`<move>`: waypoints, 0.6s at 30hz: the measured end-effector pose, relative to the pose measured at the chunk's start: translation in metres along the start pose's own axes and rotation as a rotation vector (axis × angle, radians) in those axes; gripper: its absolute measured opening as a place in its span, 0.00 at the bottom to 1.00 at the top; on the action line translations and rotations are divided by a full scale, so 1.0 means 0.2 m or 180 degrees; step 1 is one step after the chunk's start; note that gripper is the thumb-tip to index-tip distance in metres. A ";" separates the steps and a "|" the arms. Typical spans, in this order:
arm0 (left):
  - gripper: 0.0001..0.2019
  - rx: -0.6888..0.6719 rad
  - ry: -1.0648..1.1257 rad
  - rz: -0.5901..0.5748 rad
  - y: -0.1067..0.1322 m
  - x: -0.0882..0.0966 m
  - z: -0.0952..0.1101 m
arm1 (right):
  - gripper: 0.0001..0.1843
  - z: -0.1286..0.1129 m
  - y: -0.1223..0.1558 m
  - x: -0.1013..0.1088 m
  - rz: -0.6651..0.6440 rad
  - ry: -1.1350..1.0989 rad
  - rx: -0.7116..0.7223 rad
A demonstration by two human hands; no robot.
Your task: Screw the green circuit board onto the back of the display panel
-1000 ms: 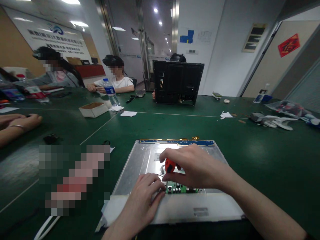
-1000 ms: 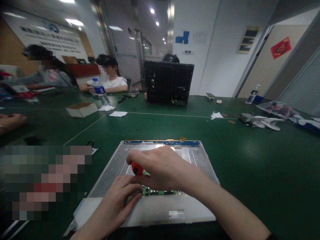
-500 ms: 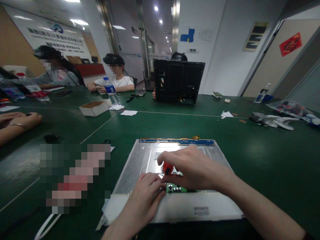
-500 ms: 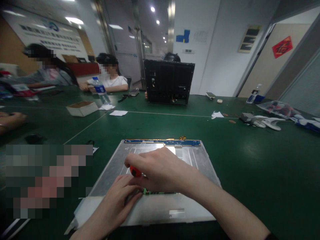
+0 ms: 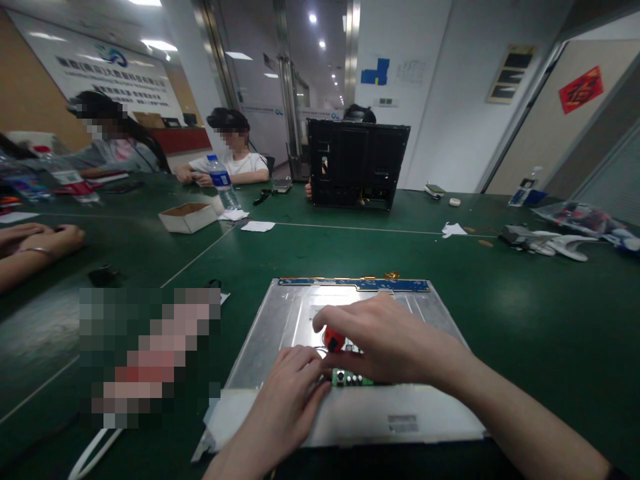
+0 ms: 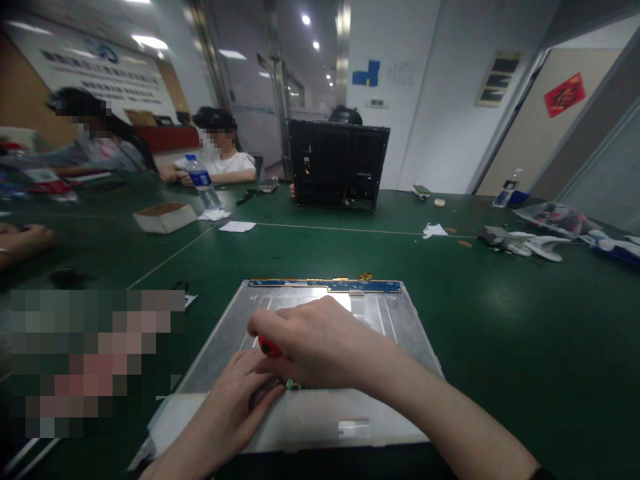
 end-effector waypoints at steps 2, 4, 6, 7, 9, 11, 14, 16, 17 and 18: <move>0.09 0.0022 0.0023 -0.0012 0.00 0.00 0.00 | 0.13 0.00 0.00 0.00 -0.0010 -0.0008 -0.0017; 0.09 0.0032 0.0040 -0.0026 0.00 0.00 0.00 | 0.13 0.00 0.00 0.01 -0.0034 -0.0034 -0.0034; 0.09 0.0048 0.0061 -0.0045 0.00 0.00 0.01 | 0.13 -0.01 0.01 0.01 -0.0076 -0.0083 -0.0052; 0.09 0.0057 0.0077 -0.0053 0.00 0.00 0.01 | 0.13 -0.01 0.01 0.01 -0.0102 -0.0109 -0.0059; 0.09 0.0074 0.0111 -0.0068 0.00 0.00 0.01 | 0.13 -0.01 0.02 0.02 -0.0137 -0.0136 -0.0061; 0.08 0.0092 0.0126 -0.0093 0.00 0.01 0.01 | 0.14 -0.02 0.02 0.03 -0.0130 -0.0124 -0.0039; 0.08 0.0115 0.0108 -0.0115 -0.01 0.01 0.01 | 0.16 -0.02 0.02 0.04 -0.0128 -0.0114 -0.0001; 0.07 0.0120 0.0099 -0.0097 -0.01 0.01 0.01 | 0.16 -0.02 0.02 0.03 -0.0137 -0.0124 0.0020; 0.07 0.0124 0.0099 -0.0078 -0.01 0.01 0.01 | 0.16 -0.02 0.02 0.03 -0.0131 -0.0119 0.0023; 0.07 0.0129 0.0101 -0.0064 -0.01 0.01 0.01 | 0.15 -0.02 0.02 0.03 -0.0118 -0.0102 0.0021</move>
Point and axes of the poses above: each hand's wrist, its own y-axis away from the middle knuckle, its own x-axis out of the back of the hand, z = x × y, the point moved 3 cm from there along -y, towards the middle knuckle, and after that the axes turned 10 degrees about -x, right-handed, at the moved point
